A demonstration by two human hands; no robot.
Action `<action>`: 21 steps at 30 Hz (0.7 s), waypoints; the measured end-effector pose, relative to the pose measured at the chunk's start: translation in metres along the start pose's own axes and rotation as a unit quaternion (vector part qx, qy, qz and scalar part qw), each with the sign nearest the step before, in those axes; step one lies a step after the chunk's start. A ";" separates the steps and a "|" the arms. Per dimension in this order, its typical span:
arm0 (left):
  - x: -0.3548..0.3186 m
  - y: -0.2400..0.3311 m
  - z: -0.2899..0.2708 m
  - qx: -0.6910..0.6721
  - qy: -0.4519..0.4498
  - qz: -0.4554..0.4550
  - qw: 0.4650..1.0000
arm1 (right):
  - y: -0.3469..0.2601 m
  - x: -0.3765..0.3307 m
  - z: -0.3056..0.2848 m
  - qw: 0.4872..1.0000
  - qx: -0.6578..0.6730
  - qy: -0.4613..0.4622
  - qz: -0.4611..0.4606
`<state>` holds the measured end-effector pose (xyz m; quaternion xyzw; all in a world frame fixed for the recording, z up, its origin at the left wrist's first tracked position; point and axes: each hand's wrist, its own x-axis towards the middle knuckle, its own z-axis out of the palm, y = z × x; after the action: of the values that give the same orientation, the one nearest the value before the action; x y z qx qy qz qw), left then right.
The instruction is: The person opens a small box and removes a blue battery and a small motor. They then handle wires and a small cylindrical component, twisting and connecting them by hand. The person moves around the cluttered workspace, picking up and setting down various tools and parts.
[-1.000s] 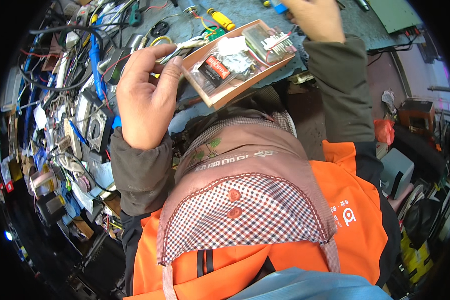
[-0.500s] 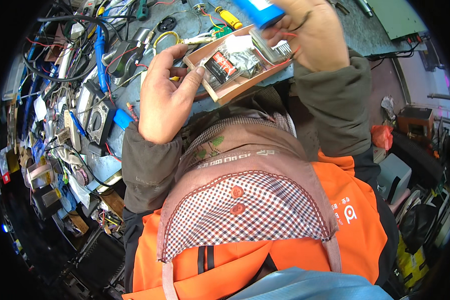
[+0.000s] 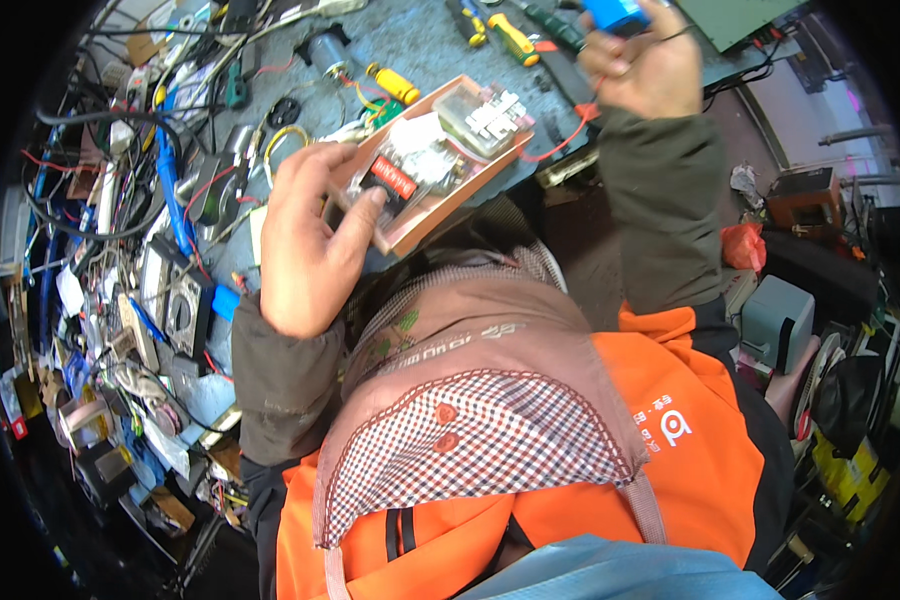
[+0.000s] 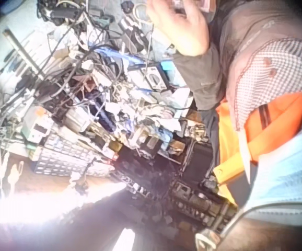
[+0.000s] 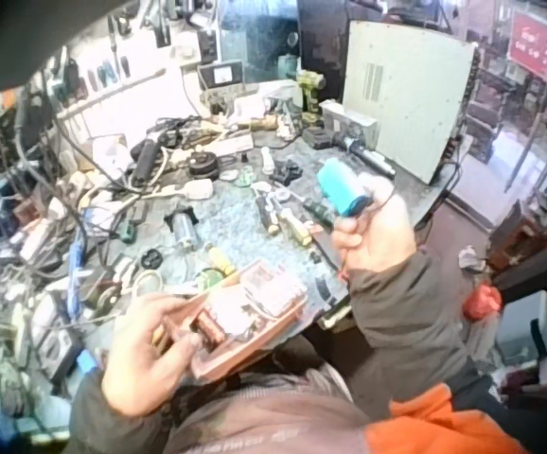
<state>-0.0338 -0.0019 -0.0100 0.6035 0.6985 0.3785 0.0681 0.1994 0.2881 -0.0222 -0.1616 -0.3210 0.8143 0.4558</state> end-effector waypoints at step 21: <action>0.097 0.009 0.048 0.034 -0.237 0.264 0.934 | 0.059 -0.021 -0.014 0.978 -0.200 0.059 -0.031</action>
<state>-0.0257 0.1058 -0.0034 0.8403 0.4900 0.2047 0.1090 0.1804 0.2536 -0.0728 -0.2875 -0.4545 0.7080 0.4578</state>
